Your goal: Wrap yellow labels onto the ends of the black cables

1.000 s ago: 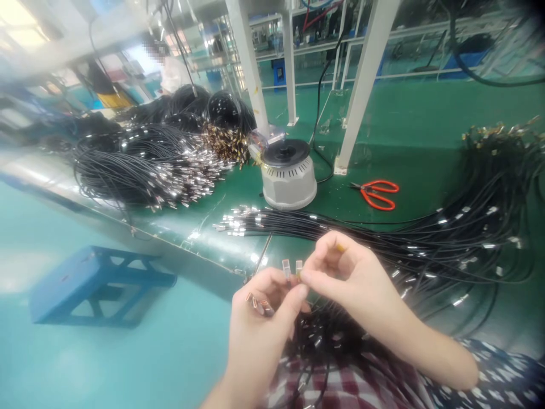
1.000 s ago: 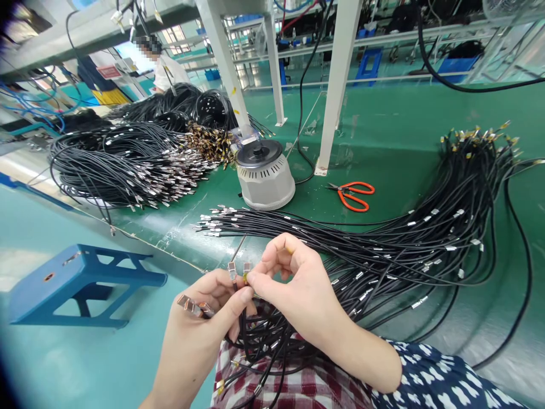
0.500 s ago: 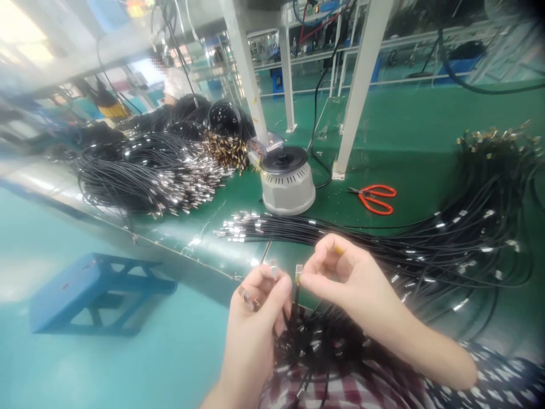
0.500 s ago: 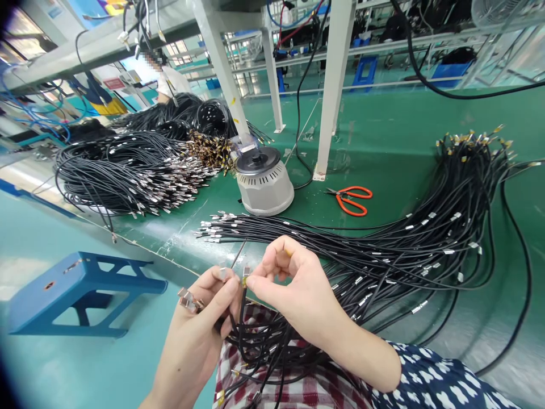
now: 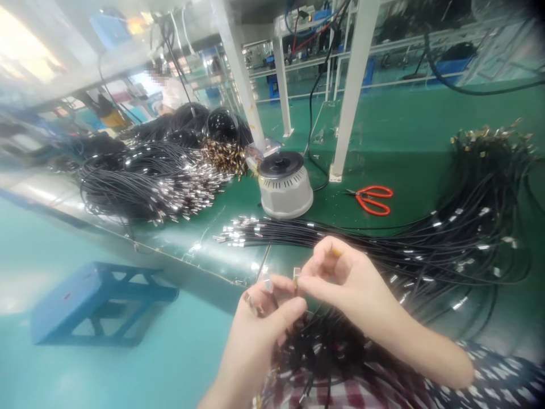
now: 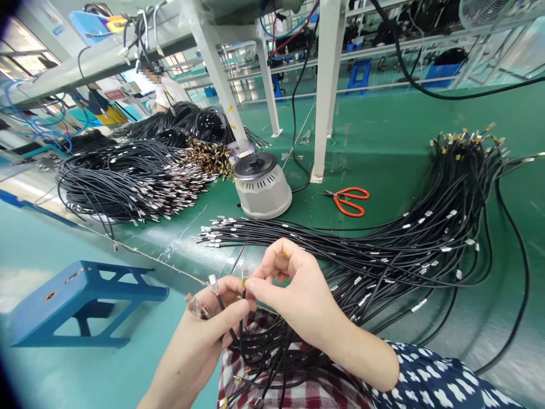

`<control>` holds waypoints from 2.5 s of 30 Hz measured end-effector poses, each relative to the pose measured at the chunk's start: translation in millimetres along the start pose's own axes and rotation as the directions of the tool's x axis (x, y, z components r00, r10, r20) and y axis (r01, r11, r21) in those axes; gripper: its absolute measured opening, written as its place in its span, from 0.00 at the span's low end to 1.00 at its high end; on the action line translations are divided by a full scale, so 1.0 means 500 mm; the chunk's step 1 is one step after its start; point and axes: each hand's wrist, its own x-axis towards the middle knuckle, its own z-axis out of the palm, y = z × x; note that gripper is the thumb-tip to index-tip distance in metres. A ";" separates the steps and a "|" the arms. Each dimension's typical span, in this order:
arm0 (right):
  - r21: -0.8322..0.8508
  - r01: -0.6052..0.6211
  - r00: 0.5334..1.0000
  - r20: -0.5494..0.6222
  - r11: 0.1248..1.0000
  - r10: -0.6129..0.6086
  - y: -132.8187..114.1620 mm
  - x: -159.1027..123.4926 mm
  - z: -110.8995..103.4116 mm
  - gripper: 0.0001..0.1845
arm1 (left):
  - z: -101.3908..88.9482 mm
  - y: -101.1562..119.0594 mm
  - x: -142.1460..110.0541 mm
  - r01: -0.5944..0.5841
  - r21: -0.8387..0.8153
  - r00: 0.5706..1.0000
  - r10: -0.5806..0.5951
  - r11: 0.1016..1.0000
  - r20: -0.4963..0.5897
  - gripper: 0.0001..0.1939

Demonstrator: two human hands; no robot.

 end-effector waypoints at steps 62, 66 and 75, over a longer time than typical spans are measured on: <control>-0.010 0.068 0.982 0.178 0.998 -0.065 0.004 0.028 -0.012 0.10 | -0.021 -0.015 0.037 0.095 0.021 0.852 -0.092 0.995 0.516 0.14; -0.011 0.026 0.988 0.155 1.000 -0.024 -0.002 0.023 0.004 0.15 | -0.012 -0.009 0.026 0.060 0.063 0.911 -0.081 0.996 0.404 0.17; -0.059 -0.046 0.976 0.211 0.997 0.057 0.012 0.023 -0.044 0.32 | -0.003 0.003 0.003 -0.121 -0.010 0.993 0.121 0.993 0.008 0.13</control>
